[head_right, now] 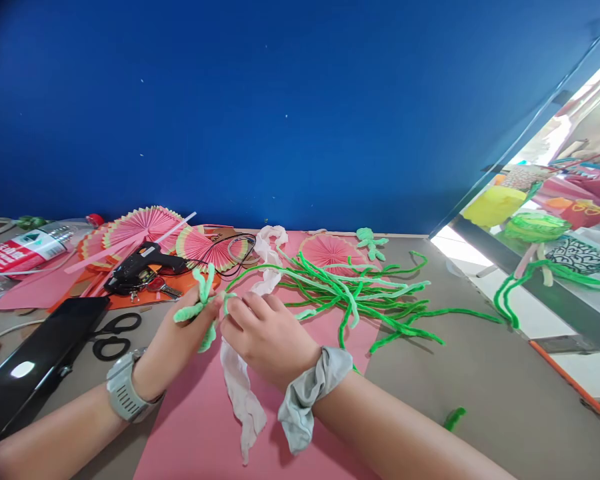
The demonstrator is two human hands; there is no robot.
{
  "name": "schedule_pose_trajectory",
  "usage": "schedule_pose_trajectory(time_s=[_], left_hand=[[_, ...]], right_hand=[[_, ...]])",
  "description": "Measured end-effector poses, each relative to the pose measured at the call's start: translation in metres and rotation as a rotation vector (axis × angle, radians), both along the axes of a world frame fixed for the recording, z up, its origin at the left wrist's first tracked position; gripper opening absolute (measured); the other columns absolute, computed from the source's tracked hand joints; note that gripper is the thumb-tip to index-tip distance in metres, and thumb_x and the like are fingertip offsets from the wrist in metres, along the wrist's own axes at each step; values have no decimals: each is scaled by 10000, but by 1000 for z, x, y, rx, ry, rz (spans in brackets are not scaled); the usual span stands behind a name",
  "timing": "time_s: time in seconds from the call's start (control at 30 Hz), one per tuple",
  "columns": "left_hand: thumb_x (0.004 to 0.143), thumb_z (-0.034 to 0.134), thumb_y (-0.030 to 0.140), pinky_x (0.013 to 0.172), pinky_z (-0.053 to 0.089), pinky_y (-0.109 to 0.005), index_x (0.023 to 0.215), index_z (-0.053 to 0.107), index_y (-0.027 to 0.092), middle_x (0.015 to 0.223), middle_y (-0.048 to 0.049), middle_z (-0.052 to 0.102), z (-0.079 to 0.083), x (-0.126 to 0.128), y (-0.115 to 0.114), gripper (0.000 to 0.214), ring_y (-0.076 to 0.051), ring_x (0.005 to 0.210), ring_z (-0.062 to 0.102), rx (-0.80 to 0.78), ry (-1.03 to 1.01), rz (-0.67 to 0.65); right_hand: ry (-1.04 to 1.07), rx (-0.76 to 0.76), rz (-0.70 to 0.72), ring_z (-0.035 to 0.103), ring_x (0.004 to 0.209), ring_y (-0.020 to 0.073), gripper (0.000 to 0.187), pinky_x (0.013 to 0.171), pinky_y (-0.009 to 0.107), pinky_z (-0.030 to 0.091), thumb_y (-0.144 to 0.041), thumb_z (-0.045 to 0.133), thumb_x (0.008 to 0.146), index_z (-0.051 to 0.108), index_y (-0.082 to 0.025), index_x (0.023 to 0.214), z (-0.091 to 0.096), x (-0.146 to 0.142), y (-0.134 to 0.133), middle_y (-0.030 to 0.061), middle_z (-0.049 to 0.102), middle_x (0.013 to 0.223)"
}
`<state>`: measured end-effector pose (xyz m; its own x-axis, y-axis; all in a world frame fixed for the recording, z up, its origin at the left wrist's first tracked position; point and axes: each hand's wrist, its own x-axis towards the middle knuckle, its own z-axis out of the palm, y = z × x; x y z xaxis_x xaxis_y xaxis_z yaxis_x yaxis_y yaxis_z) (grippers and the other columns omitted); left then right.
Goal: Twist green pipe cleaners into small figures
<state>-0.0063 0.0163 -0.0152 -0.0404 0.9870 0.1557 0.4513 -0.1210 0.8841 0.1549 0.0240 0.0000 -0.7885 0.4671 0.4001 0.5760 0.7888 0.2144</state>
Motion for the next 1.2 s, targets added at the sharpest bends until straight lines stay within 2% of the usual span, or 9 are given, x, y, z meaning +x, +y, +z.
schedule_pose_trajectory(time_s=[0.1, 0.33, 0.43, 0.57, 0.67, 0.77, 0.93, 1.07, 1.2], left_hand=[[831, 421, 278, 571, 354, -226, 722, 425, 198, 642, 50, 441, -4, -2, 3, 136, -108, 589, 387, 23, 25, -43], [830, 409, 248, 593, 367, -235, 720, 418, 190, 656, 37, 455, -2, -1, 3, 125, -113, 606, 403, 30, 58, -57], [832, 424, 287, 588, 366, -229, 723, 433, 186, 643, 41, 425, 2, 1, 1, 148, -111, 600, 387, -6, -27, -86], [857, 385, 284, 626, 381, -233, 838, 504, 177, 730, 11, 490, 8, 6, -6, 160, -123, 662, 421, -67, -146, -253], [863, 386, 300, 593, 371, -224, 856, 520, 178, 720, 12, 474, 10, 7, -11, 182, -114, 636, 398, -111, -193, -353], [826, 469, 333, 543, 348, -215, 844, 534, 182, 701, 19, 461, 10, 6, -13, 166, -104, 596, 373, -129, -192, -352], [787, 535, 330, 475, 299, -218, 677, 554, 180, 577, 34, 411, 10, 5, -12, 187, -96, 516, 330, -66, -98, -335], [828, 474, 321, 479, 323, -230, 774, 591, 204, 554, 37, 398, 11, 3, -14, 173, -100, 487, 352, -62, -111, -336], [836, 466, 322, 481, 332, -228, 769, 545, 209, 560, 46, 385, 11, 2, -17, 153, -94, 476, 365, -76, -172, -344]], right_hand=[[77, -6, 74, 445, 1092, 244, 218, 911, 418, 409, -72, 397, 837, 595, -133, 903, 0, 1, 2, 111, 531, 1185], [173, -143, 143, 469, 1108, 205, 250, 937, 383, 412, -67, 346, 868, 584, -117, 929, 0, 1, 2, 120, 577, 1147], [289, -251, 101, 514, 1043, 190, 187, 897, 355, 430, -98, 382, 872, 559, -135, 919, 3, 4, 1, 109, 595, 1111], [437, -491, 18, 570, 817, 160, 123, 709, 290, 467, -153, 408, 874, 517, -170, 929, 11, 9, 4, 60, 630, 893], [554, -684, -43, 557, 725, 127, 99, 658, 247, 444, -171, 416, 875, 510, -190, 901, 18, 11, 7, 22, 604, 815], [695, -863, -65, 539, 682, 100, 107, 625, 209, 430, -196, 417, 880, 515, -195, 838, 22, 13, 10, -4, 575, 765], [812, -1102, -41, 498, 585, 83, 143, 546, 190, 406, -238, 421, 880, 488, -178, 769, 18, 13, 15, -30, 514, 643], [819, -1162, -45, 473, 549, 79, 189, 522, 190, 395, -303, 437, 875, 484, -168, 751, 13, 11, 15, -35, 490, 612], [785, -1067, -104, 433, 509, 68, 207, 492, 184, 351, -319, 429, 879, 468, -179, 731, 12, 11, 13, -50, 482, 595]])
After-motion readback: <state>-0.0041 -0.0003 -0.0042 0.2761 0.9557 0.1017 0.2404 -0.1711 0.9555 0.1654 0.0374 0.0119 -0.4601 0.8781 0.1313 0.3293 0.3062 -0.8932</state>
